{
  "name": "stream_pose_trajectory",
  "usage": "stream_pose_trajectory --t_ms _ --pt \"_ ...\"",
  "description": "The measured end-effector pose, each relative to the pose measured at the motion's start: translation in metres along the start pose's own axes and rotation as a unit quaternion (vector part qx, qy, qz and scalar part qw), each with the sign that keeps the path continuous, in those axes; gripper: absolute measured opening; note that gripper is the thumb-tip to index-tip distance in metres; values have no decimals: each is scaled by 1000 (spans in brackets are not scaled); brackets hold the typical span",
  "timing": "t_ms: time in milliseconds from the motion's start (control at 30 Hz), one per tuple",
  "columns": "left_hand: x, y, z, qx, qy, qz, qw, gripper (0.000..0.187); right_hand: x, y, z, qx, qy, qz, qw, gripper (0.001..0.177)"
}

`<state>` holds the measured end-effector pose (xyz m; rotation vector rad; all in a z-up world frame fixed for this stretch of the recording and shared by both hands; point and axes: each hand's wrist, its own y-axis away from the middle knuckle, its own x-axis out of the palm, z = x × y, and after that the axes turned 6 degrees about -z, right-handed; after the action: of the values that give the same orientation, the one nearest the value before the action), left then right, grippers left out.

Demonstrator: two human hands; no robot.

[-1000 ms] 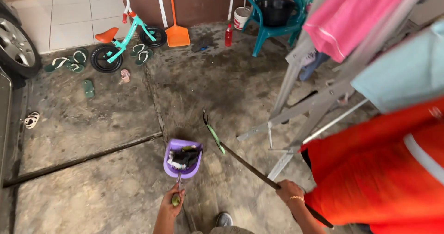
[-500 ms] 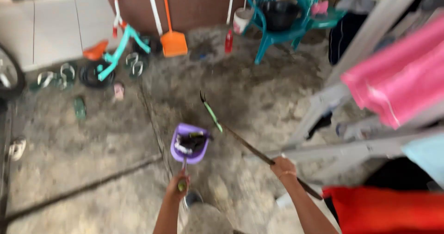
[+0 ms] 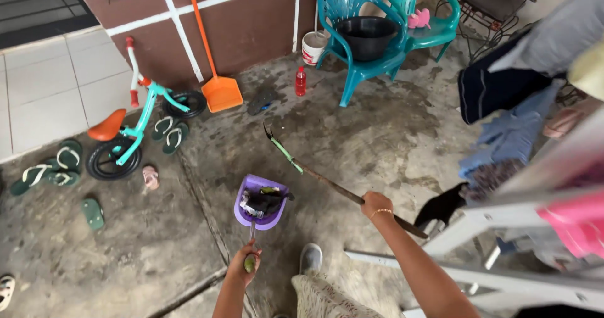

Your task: Clean the outdoor drain using a brush and water.

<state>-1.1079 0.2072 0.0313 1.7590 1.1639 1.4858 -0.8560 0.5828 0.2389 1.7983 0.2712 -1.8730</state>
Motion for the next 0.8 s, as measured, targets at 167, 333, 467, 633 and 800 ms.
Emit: stream_pose_trajectory --t_ms 167,333,467,633,800 --pt "45 -54 -52 -2 -8 -1 1000 62 -17 -119 34 -27 40 -22 999 16" --pt "110 -122 -108 -3 -10 3 1000 57 -34 -260 66 -42 60 -7 997 14" --pt "153 -165 -139 -23 -12 -12 1000 52 -44 -358 88 -108 144 -7 984 14" --pt "221 -225 -197 -21 -15 -26 999 50 -7 -497 127 -151 138 -108 973 13" --pt "257 -246 -221 -40 6 -53 998 43 28 -548 182 -175 245 -41 953 21"
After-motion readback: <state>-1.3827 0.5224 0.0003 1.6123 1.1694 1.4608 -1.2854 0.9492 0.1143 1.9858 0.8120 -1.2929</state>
